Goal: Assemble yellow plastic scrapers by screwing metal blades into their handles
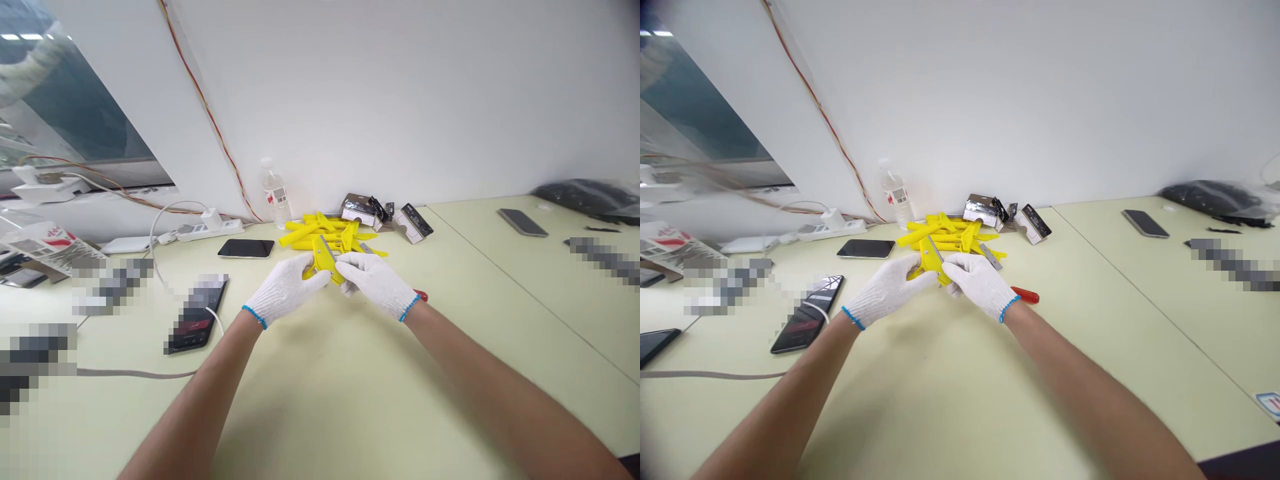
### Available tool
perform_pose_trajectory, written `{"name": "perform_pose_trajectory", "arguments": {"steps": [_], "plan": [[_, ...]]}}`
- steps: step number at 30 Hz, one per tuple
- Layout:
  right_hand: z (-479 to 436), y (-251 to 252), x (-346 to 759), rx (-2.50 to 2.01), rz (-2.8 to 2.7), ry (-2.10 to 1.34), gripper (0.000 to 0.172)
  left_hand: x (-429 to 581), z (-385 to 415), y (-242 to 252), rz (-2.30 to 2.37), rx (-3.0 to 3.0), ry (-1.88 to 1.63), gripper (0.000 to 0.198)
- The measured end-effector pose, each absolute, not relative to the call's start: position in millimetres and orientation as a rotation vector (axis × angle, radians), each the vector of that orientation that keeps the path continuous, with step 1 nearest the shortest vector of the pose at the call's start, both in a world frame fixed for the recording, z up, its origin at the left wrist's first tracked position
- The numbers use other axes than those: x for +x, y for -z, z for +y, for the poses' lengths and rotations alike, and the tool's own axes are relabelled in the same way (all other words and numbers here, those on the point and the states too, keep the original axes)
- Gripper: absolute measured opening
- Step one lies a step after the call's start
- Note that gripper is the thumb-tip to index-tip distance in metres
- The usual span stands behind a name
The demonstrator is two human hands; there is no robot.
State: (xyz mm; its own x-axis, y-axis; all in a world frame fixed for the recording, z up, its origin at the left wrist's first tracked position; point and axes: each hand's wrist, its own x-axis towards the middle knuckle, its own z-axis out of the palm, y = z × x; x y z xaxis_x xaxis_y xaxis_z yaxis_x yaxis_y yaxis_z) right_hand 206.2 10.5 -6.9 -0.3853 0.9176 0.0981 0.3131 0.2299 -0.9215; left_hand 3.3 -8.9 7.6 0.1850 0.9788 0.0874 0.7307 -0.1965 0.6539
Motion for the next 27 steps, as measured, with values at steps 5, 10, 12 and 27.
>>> {"name": "perform_pose_trajectory", "arguments": {"steps": [5, 10, 12, 27], "plan": [[11, 7, 206, -1.122, -1.807, -1.123, 0.051, 2, -11, -11, 1.552, 1.979, -0.696, 0.028], [16, 14, 206, -1.129, -1.764, -1.252, 0.037, 1, -13, -18, 1.545, 1.939, -0.683, 0.027], [18, 17, 206, -1.154, -1.725, -1.299, 0.033, 0, -13, -18, 1.556, 1.926, -0.674, 0.027], [20, 29, 200, -1.272, -1.65, -1.431, 0.035, -8, -6, -4, 1.606, 1.977, -0.61, 0.037]]}}
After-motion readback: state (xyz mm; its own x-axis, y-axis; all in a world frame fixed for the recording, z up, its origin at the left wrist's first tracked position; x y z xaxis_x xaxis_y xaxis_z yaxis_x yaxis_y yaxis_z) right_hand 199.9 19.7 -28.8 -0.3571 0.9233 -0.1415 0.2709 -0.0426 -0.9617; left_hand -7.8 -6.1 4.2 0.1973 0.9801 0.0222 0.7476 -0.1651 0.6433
